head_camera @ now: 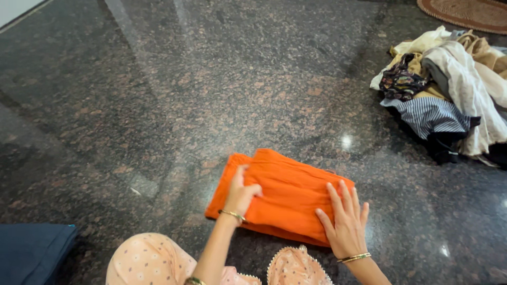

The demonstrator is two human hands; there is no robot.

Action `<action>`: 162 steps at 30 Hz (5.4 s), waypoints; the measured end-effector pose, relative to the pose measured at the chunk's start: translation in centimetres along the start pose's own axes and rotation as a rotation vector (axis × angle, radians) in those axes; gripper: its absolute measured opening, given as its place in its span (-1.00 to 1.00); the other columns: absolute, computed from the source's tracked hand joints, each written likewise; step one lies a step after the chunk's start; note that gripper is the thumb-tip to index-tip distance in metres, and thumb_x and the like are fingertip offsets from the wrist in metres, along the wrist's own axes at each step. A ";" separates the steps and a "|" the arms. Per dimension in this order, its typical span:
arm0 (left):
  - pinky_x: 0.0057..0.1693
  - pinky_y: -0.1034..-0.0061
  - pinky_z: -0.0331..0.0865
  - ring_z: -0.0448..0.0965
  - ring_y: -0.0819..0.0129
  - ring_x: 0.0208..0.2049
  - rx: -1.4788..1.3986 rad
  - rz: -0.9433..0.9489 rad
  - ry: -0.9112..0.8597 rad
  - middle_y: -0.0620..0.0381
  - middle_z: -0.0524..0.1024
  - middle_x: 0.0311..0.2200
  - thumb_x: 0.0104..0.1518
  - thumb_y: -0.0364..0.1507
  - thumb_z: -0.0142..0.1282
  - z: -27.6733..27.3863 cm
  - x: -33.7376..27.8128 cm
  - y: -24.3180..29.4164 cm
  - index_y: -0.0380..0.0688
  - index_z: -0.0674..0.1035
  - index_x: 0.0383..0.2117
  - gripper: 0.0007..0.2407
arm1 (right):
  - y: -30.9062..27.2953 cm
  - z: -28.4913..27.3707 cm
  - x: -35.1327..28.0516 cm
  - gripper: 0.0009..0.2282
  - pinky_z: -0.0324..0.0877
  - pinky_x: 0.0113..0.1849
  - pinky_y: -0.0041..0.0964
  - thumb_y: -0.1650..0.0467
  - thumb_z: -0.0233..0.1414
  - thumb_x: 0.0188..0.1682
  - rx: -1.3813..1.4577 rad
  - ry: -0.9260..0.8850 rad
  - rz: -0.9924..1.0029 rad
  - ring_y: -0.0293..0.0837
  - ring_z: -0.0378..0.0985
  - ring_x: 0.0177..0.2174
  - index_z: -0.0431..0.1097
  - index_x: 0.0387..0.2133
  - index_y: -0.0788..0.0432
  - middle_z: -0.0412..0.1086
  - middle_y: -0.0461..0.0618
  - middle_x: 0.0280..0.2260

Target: The person folds several pieces of clothing on the floor, including a dark blue garment, an orange t-shirt, orange shorts, and a striped shirt. They smooth and fold each item neatly, stacking them as they finish.

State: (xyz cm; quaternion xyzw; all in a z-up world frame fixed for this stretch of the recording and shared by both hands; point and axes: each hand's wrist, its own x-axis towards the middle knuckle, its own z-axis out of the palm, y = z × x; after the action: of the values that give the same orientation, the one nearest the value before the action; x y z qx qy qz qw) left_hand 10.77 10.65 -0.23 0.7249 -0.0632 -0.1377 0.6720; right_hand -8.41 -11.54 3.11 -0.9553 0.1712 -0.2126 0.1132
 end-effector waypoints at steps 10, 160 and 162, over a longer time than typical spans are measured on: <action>0.08 0.30 0.36 0.50 0.07 -0.01 0.401 0.252 0.063 -0.15 0.52 -0.08 0.03 -0.45 0.16 -5.7 2.4 -4.9 -0.28 0.40 0.08 -0.56 | -0.3 1.7 1.1 -0.39 -0.07 0.26 0.06 0.17 0.08 -0.05 0.244 -0.142 -0.116 0.20 -0.18 0.36 0.09 0.29 -0.07 -0.13 0.14 0.40; 0.32 0.30 0.18 0.27 0.19 0.27 -0.627 0.781 0.103 0.09 0.26 0.27 0.02 -0.28 0.43 -2.3 -12.9 18.7 0.01 -0.01 0.40 -0.12 | -23.1 -14.0 17.5 -0.56 0.46 -0.05 -0.09 0.21 0.02 -0.02 1.520 -0.888 0.442 -0.01 0.60 -0.11 0.38 0.03 0.27 0.53 0.10 -0.05; 0.23 0.24 0.30 0.42 0.19 0.14 -0.883 0.516 0.217 0.12 0.43 0.12 -0.04 -0.37 0.36 -5.4 -12.4 21.6 -0.08 0.26 0.26 -0.32 | -27.6 -15.4 18.5 -0.55 0.47 -0.08 -0.09 0.17 0.02 -0.03 1.240 -0.936 -0.011 0.01 0.62 -0.06 0.37 -0.04 0.31 0.48 0.03 0.07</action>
State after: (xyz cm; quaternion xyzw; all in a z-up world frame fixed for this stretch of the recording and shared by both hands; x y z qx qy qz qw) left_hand 2.50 17.31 22.88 0.3435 -0.1058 0.0948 0.9283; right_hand 8.17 4.62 31.54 -0.7084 -0.0494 0.1556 0.6866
